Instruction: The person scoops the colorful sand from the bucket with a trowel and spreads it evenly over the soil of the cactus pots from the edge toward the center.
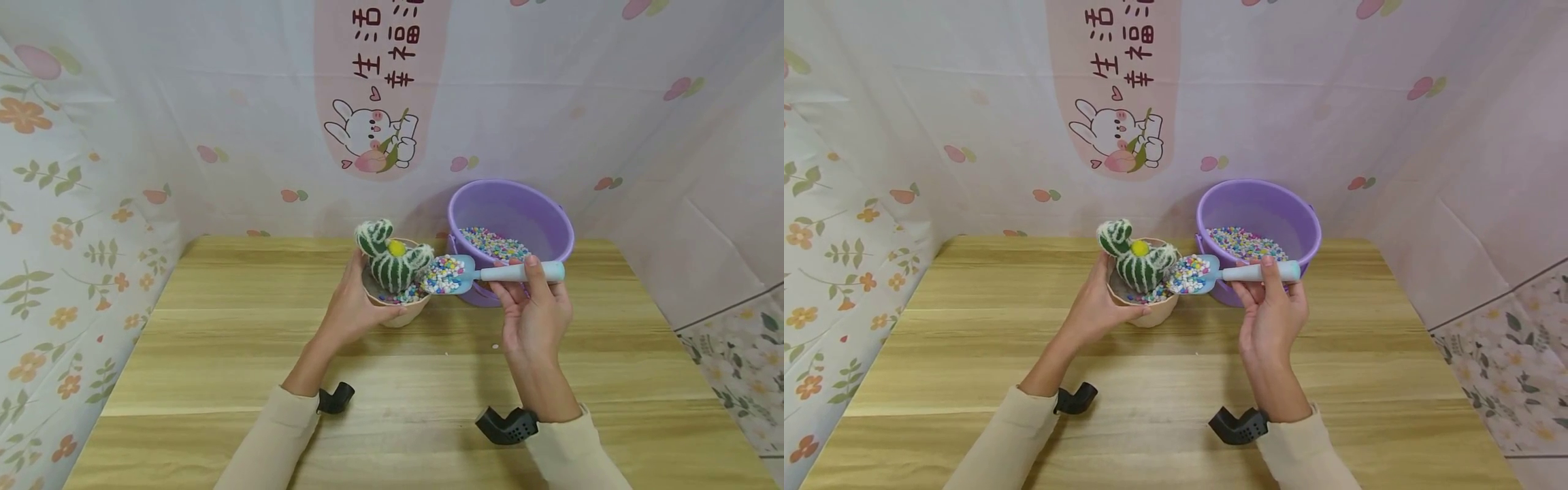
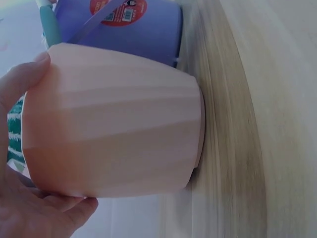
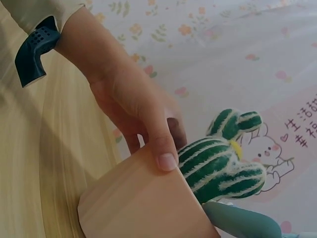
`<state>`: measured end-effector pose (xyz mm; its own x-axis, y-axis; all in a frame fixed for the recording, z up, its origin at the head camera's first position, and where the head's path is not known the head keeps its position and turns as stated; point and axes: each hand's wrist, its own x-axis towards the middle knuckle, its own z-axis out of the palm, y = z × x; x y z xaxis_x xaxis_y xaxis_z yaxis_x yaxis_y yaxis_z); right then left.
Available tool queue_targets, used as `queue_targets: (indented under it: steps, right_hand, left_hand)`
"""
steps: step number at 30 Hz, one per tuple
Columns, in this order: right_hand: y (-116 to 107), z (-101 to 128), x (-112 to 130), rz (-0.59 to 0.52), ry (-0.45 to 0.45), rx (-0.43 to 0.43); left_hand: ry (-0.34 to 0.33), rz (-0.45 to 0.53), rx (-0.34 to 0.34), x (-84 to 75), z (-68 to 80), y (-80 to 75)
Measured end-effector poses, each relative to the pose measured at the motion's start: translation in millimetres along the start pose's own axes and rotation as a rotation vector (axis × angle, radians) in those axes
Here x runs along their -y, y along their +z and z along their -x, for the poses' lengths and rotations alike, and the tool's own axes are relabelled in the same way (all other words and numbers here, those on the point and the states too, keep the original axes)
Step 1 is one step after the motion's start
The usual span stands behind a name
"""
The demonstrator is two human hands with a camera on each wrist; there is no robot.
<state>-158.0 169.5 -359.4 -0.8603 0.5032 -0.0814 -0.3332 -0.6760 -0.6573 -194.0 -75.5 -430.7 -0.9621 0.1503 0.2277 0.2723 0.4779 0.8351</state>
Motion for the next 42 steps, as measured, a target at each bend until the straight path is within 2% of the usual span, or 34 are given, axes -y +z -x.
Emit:
queue_targets:
  steps: [5,12,18,23,29,38,42]
  right_hand:
    - [-0.2,0.2,0.1,-0.001,-0.021,0.005]
    - [0.6,0.9,-1.6,0.009,-0.049,0.021]
    - [1.8,0.7,-2.3,0.016,-0.049,0.023]
    - [1.8,0.4,-2.7,0.034,-0.055,0.022]
    - [1.1,-0.2,-3.1,0.038,-0.066,0.029]
    - [2.6,-0.9,-2.9,0.01,-0.07,0.043]
    - [2.6,-1.2,-4.0,0.007,-0.073,0.052]
  left_hand:
    - [0.05,0.052,0.039,4.5,-4.3,-3.1]
    - [0.048,0.052,0.105,10.2,-7.2,-9.4]
    - [0.059,0.089,0.15,12.4,-10.8,-14.4]
    - [0.072,0.099,0.169,12.5,-11.2,-15.4]
    - [0.036,0.11,0.132,9.6,-3.6,-10.2]
    - [-0.077,0.078,0.026,4.9,3.0,3.1]
    - [-0.042,0.112,0.04,6.6,0.6,0.4]
